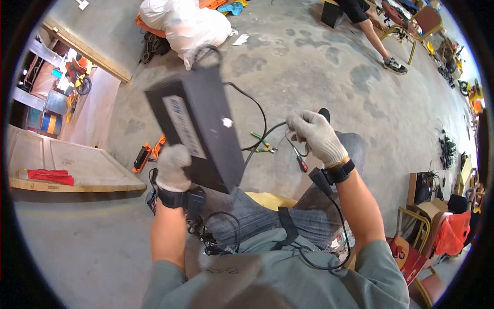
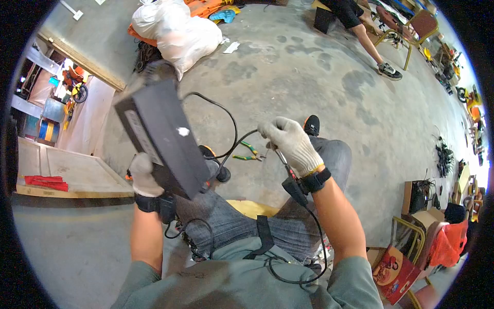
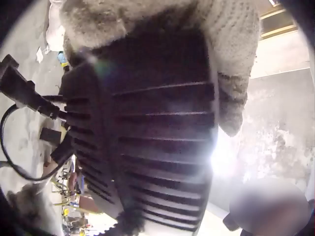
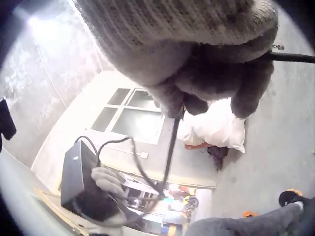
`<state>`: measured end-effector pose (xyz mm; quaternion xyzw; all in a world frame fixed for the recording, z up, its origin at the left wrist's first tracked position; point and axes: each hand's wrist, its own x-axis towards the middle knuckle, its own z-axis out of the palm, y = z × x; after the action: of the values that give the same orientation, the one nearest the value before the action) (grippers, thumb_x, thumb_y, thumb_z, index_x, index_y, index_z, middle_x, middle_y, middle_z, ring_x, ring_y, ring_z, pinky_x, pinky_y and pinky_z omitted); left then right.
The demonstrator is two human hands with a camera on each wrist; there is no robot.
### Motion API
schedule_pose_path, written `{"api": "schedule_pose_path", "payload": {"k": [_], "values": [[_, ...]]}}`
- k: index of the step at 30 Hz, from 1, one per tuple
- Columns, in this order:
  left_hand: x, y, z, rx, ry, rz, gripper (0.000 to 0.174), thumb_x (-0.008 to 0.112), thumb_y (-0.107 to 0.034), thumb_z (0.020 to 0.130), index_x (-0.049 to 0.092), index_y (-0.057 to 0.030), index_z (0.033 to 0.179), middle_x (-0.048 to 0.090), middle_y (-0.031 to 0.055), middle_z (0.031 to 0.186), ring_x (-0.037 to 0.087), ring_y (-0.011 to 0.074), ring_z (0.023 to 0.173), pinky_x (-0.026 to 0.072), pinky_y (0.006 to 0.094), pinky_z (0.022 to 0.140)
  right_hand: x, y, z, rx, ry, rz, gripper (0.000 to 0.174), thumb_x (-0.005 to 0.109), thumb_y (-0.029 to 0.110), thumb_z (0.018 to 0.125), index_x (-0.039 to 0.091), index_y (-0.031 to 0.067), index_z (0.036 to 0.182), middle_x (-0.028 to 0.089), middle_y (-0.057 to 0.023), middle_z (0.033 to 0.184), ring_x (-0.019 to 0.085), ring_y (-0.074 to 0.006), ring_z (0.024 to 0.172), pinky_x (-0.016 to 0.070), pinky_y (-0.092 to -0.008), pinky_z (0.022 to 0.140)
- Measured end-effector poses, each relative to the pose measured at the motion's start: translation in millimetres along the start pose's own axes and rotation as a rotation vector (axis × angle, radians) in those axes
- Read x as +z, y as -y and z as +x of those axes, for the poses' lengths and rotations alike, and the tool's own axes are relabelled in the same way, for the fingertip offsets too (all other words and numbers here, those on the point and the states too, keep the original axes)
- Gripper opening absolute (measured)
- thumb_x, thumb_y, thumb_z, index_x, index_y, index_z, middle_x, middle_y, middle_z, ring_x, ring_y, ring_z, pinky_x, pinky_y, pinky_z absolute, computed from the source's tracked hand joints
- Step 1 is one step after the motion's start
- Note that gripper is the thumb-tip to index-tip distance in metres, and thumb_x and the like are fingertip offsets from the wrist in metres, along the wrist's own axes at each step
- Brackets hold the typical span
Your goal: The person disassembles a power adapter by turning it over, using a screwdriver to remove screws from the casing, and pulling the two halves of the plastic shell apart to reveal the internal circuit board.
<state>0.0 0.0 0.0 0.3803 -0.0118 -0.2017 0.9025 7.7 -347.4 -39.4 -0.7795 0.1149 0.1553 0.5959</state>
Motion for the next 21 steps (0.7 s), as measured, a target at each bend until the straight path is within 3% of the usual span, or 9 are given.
{"api": "schedule_pose_path", "payload": {"k": [1,3,5,7,9,11,13,16,21], "values": [[21.4,5.3,2.7,-0.114,0.109,-0.01,0.085,0.089,-0.009,0.074,0.054,0.0053,0.15,0.07,0.0211,0.137,0.071,0.0341,0.123,0.0576,0.0524,0.108,0.1,11.5,-3.4,0.0,-0.016,0.015,0.046,0.073,0.04,0.098,0.073,-0.0044,0.112,0.072,-0.0096,0.091,0.069,-0.0155,0.081,0.0565,-0.0332,0.077],[25.8,23.6,9.2,-0.129,0.126,0.173,0.084,0.089,-0.005,0.07,0.057,0.0058,0.147,0.072,0.0186,0.134,0.073,0.0314,0.12,0.0595,0.0472,0.106,-3.6,26.5,-8.8,-0.012,-0.037,0.013,0.042,0.073,0.036,0.098,0.073,-0.0046,0.109,0.071,-0.0084,0.089,0.068,-0.0145,0.081,0.0551,-0.0318,0.076],[34.5,37.1,8.2,-0.212,0.073,0.246,0.083,0.089,-0.004,0.068,0.06,0.0047,0.145,0.074,0.0161,0.13,0.075,0.0269,0.114,0.0596,0.0384,0.102,-2.4,33.9,-18.4,-0.126,0.073,0.136,0.036,0.069,0.03,0.101,0.073,-0.0053,0.106,0.071,-0.0078,0.087,0.067,-0.0144,0.08,0.0538,-0.0322,0.074],[42.4,41.0,11.5,-0.292,0.099,0.311,0.085,0.089,-0.005,0.068,0.058,0.0028,0.147,0.073,0.0139,0.13,0.074,0.0238,0.114,0.0591,0.0362,0.1,-1.2,40.1,-20.7,-0.177,0.145,0.095,0.033,0.068,0.028,0.101,0.073,-0.005,0.106,0.07,-0.0071,0.087,0.065,-0.0142,0.079,0.0534,-0.0327,0.073],[47.4,49.4,16.3,-0.26,0.134,0.359,0.09,0.089,-0.005,0.068,0.055,0.0011,0.15,0.072,0.0116,0.131,0.072,0.0214,0.116,0.0585,0.0353,0.1,-4.5,43.8,-23.6,-0.224,0.21,0.05,0.031,0.067,0.025,0.101,0.073,-0.0047,0.106,0.069,-0.0065,0.086,0.064,-0.0141,0.078,0.0531,-0.0333,0.073],[53.7,50.4,15.5,-0.236,0.102,0.369,0.092,0.093,-0.01,0.06,0.059,0.0013,0.145,0.075,0.0148,0.128,0.075,0.0272,0.113,0.063,0.0408,0.098,-9.9,47.3,-25.3,-0.213,0.243,-0.076,0.029,0.068,0.024,0.098,0.072,-0.0042,0.105,0.068,-0.0056,0.084,0.061,-0.014,0.077,0.0523,-0.0336,0.073],[53.1,48.3,15.2,-0.214,0.128,0.388,0.092,0.093,-0.011,0.06,0.06,0.001,0.145,0.075,0.0149,0.127,0.076,0.0267,0.112,0.0628,0.0408,0.099,-14.0,44.6,-25.6,-0.155,0.202,-0.173,0.027,0.068,0.021,0.096,0.072,-0.0045,0.104,0.068,-0.0052,0.084,0.06,-0.0134,0.079,0.0522,-0.0332,0.074],[50.6,47.0,14.2,-0.313,0.123,0.381,0.094,0.089,-0.006,0.067,0.052,0.0,0.153,0.069,0.0096,0.135,0.069,0.0188,0.119,0.0571,0.0347,0.102,-11.9,29.1,-19.3,-0.353,0.353,-0.017,0.028,0.068,0.02,0.096,0.072,-0.0053,0.106,0.071,-0.0125,0.087,0.063,-0.0165,0.079,0.053,-0.0358,0.074],[48.5,57.0,15.7,-0.323,0.131,0.399,0.09,0.09,-0.006,0.072,0.051,-0.0006,0.154,0.07,0.0087,0.134,0.069,0.0171,0.118,0.0584,0.0323,0.099,-15.8,36.4,-22.2,-0.359,0.257,-0.23,0.029,0.067,0.021,0.096,0.072,-0.0041,0.109,0.073,-0.0176,0.088,0.067,-0.0215,0.079,0.054,-0.0375,0.076]]}}
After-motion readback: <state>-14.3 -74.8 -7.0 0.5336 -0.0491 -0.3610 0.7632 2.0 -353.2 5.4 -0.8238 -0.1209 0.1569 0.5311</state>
